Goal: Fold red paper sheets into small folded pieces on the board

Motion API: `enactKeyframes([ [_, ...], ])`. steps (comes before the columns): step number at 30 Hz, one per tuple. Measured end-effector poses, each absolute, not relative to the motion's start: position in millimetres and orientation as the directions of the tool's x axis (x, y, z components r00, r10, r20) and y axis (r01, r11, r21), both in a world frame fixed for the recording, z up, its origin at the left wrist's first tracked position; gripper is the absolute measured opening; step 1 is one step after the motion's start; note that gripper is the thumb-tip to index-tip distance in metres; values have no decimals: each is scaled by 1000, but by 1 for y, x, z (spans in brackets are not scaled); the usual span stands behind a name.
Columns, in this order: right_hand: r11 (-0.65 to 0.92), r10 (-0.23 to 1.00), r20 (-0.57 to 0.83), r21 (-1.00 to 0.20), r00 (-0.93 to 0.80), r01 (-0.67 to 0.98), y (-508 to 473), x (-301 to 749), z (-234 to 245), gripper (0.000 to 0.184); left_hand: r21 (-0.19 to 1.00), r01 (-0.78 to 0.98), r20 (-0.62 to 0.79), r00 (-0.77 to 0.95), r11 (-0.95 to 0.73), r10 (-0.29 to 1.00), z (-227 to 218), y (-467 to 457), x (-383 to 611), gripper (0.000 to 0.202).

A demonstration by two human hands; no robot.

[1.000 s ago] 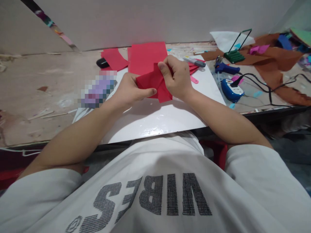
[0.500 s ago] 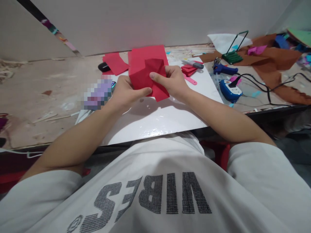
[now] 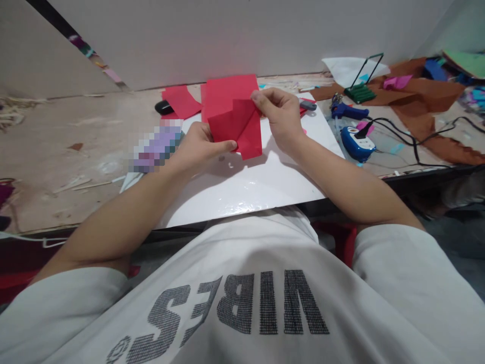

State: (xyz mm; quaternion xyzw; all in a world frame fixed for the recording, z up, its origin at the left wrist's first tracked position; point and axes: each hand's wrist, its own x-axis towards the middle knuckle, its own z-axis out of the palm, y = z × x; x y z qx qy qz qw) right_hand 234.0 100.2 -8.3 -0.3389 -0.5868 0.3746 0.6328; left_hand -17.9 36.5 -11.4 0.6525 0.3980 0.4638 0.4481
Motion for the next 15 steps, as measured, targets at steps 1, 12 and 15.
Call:
enactKeyframes([
  [1, 481, 877, 479, -873, 47, -79, 98, 236, -4, 76, 952, 118, 246, 262, -284, 933, -10, 35, -17, 25],
  [12, 368, 874, 342, -930, -344, 13, 80, 254, 14, 64, 894, 203, 347, 247, -398, 905, -1, 36, -24, 21],
  [15, 334, 876, 302, -942, -376, 21, 81, 255, 8, 51, 896, 116, 406, 180, -429, 896, -6, 50, -27, 22],
])
